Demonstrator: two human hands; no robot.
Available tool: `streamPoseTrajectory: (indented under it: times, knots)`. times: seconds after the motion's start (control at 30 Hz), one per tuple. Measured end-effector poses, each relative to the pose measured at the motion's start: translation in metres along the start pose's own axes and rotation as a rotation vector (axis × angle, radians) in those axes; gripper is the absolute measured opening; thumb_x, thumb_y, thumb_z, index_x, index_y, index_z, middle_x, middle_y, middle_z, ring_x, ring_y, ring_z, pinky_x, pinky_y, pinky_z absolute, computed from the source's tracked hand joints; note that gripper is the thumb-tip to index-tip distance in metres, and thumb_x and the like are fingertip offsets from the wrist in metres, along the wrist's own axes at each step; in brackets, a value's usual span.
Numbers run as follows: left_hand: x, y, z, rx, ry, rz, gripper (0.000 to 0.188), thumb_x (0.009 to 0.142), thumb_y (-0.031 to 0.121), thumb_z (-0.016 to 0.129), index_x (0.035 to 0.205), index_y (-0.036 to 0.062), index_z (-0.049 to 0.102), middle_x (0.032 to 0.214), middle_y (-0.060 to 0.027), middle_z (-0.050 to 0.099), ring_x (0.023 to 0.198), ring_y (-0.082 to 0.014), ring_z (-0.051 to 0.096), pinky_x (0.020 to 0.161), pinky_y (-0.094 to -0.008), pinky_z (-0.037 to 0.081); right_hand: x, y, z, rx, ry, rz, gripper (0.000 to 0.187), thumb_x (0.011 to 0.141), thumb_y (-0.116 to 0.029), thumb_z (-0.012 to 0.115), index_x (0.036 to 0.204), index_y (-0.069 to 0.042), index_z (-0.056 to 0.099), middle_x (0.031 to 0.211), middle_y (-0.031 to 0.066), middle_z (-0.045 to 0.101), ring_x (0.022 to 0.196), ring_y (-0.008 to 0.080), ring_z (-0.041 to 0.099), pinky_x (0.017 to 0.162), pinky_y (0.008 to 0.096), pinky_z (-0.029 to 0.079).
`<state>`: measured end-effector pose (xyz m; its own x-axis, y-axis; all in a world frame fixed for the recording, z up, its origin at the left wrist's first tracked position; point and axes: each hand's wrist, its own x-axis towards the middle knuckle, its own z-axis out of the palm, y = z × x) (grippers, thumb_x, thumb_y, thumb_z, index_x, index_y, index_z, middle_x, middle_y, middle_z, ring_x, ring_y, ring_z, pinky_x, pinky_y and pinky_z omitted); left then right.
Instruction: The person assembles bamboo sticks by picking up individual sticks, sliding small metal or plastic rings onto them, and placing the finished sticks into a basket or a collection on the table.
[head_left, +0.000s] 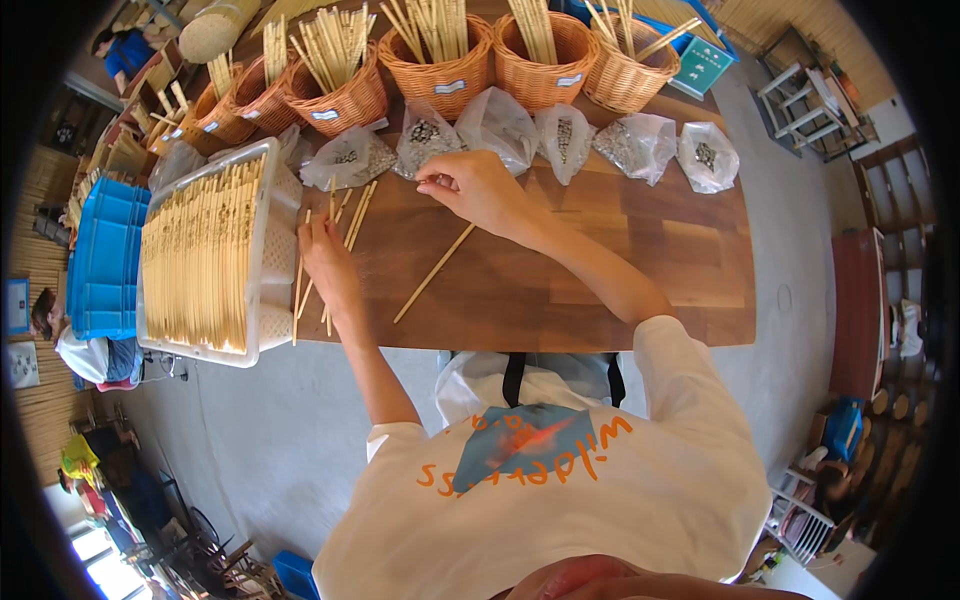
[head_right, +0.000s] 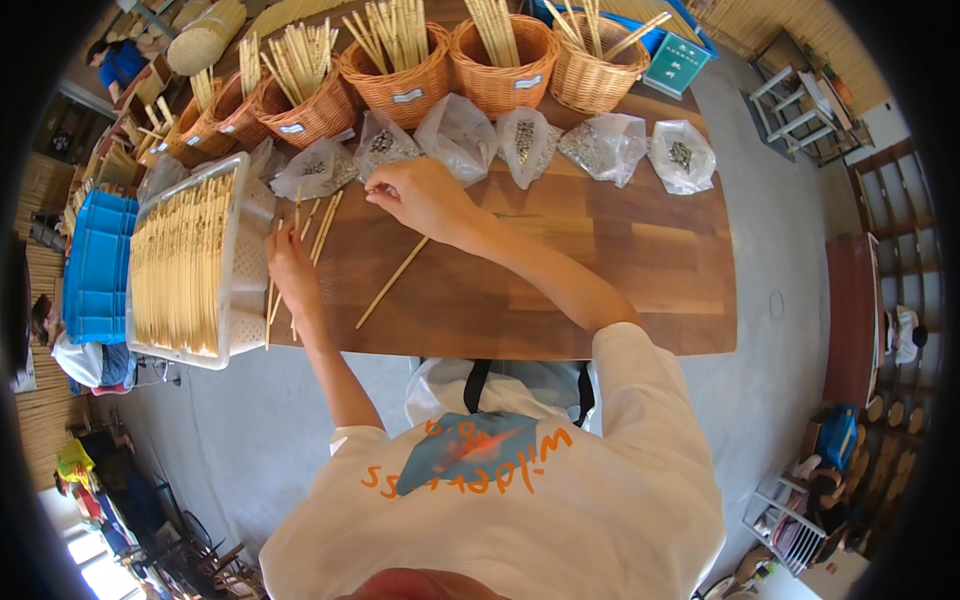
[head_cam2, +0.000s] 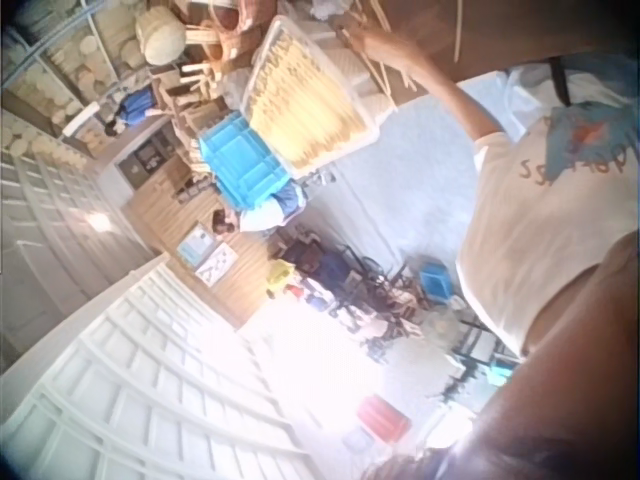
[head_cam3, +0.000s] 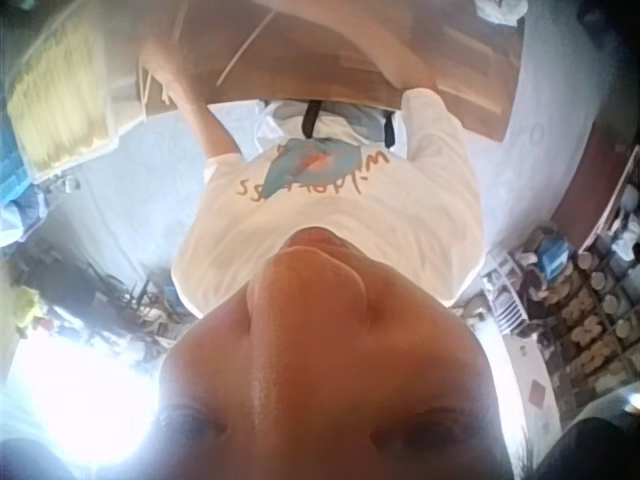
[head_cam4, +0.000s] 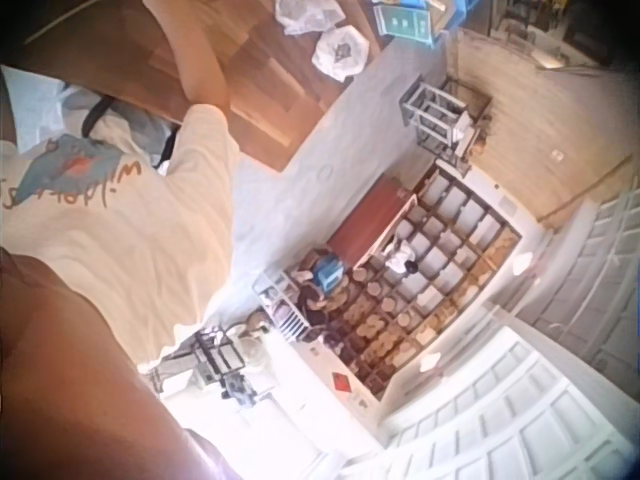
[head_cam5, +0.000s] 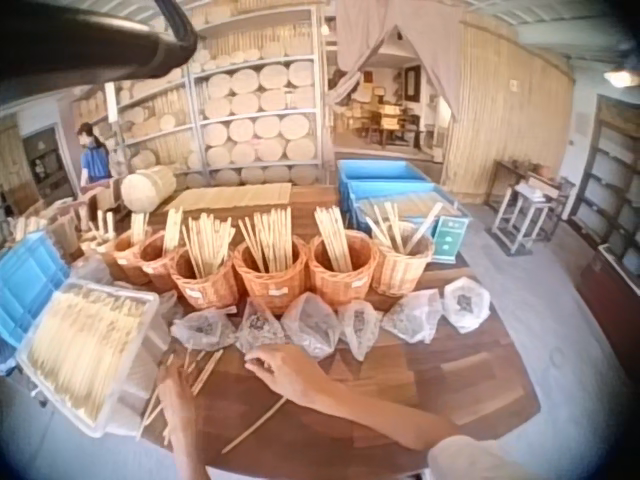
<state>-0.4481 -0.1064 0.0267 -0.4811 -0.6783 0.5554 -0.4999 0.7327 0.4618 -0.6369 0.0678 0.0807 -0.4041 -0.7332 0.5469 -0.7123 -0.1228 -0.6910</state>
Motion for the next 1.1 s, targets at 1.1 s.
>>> streamPoseTrajectory:
  times: [1.1]
  knots:
    - [-0.067, 0.041, -0.009, -0.156, -0.545, -0.022, 0.016, 0.095, 0.013, 0.067, 0.100, -0.0005, 0.060, 0.097, -0.0176, 0.062, 0.090, -0.0376, 0.062, 0.075, -0.0471, 0.049, -0.093, 0.013, 0.063, 0.057, -0.085, 0.101, 0.019, 0.091, -0.014, 0.073, 0.104, -0.006, 0.061, 0.084, 0.0098, 0.072, 0.075, 0.0272, 0.072, 0.064, 0.0371, 0.055]
